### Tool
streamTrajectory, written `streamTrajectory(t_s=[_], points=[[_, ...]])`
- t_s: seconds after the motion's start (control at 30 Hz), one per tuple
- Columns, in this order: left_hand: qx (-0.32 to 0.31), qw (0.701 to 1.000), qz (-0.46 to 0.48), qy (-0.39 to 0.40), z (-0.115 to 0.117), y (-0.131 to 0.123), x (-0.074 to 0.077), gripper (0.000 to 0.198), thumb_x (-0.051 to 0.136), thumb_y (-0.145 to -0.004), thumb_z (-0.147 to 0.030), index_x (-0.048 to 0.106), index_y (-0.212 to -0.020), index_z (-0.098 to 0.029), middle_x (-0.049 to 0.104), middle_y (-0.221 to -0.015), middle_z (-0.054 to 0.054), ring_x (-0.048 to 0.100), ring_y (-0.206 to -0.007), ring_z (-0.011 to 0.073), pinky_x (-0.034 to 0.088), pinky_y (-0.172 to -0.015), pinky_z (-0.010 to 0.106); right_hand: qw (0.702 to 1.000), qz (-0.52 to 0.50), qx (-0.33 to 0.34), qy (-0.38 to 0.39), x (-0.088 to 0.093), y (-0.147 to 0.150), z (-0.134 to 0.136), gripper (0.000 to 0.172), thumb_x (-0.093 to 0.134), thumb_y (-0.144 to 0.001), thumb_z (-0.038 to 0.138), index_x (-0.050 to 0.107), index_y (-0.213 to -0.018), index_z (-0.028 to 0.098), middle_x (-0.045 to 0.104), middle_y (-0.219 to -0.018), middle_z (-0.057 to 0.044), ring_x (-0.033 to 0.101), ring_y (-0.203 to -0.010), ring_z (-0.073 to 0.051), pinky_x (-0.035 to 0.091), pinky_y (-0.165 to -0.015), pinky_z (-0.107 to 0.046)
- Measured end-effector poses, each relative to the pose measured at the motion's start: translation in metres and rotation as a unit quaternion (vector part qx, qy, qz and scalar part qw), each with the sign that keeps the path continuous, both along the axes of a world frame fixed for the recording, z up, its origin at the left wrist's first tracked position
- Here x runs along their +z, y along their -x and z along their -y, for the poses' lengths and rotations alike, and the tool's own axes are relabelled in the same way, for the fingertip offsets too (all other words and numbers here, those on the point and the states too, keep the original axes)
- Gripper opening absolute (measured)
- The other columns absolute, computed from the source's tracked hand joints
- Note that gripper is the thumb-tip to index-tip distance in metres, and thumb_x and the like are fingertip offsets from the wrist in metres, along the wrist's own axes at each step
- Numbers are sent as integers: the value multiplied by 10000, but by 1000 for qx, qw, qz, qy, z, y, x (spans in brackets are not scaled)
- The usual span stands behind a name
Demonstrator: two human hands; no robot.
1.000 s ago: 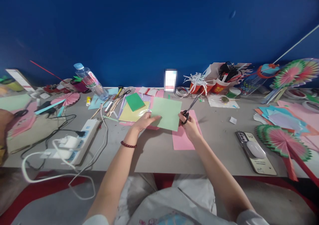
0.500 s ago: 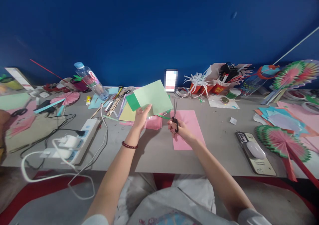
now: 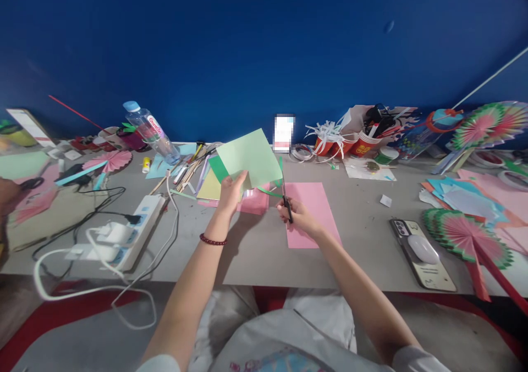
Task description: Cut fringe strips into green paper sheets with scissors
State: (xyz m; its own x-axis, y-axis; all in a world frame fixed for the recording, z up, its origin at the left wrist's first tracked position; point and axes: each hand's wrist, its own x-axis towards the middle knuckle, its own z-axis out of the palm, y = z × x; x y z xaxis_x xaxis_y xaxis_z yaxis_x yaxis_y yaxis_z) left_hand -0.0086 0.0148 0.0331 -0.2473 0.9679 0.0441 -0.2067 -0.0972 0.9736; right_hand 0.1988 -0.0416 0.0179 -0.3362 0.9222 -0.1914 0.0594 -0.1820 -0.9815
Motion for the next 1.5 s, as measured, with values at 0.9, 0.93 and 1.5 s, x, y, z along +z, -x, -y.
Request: streamTrajectory(t_s=[0.9, 0.93, 1.5], points=[[-52, 997, -59, -11, 12, -9, 8, 391, 697, -723, -478, 733, -911, -136, 730, -974, 95, 661, -938, 251, 497, -814, 327, 1000, -2, 18, 6, 6, -2, 0, 415, 606, -776, 571, 523, -886, 179, 490, -690, 17, 499, -556, -98, 386, -354, -172], [-55, 997, -61, -14, 12, -9, 8, 385, 694, -728, -475, 733, -911, -138, 729, -982, 95, 662, -936, 248, 496, -813, 325, 1000, -2, 17, 7, 6, -2, 0, 425, 604, -777, 576, 522, -894, 176, 490, -695, 17, 496, -548, -94, 383, -353, -172], [-51, 997, -62, -14, 11, -8, 7, 366, 699, -730, -458, 731, -920, -147, 723, -1009, 96, 654, -968, 248, 482, -853, 334, 1000, -2, -4, 6, 2, -3, -3, 439, 579, -791, 593, 529, -905, 172, 502, -684, 17, 505, -530, -93, 383, -350, -175]])
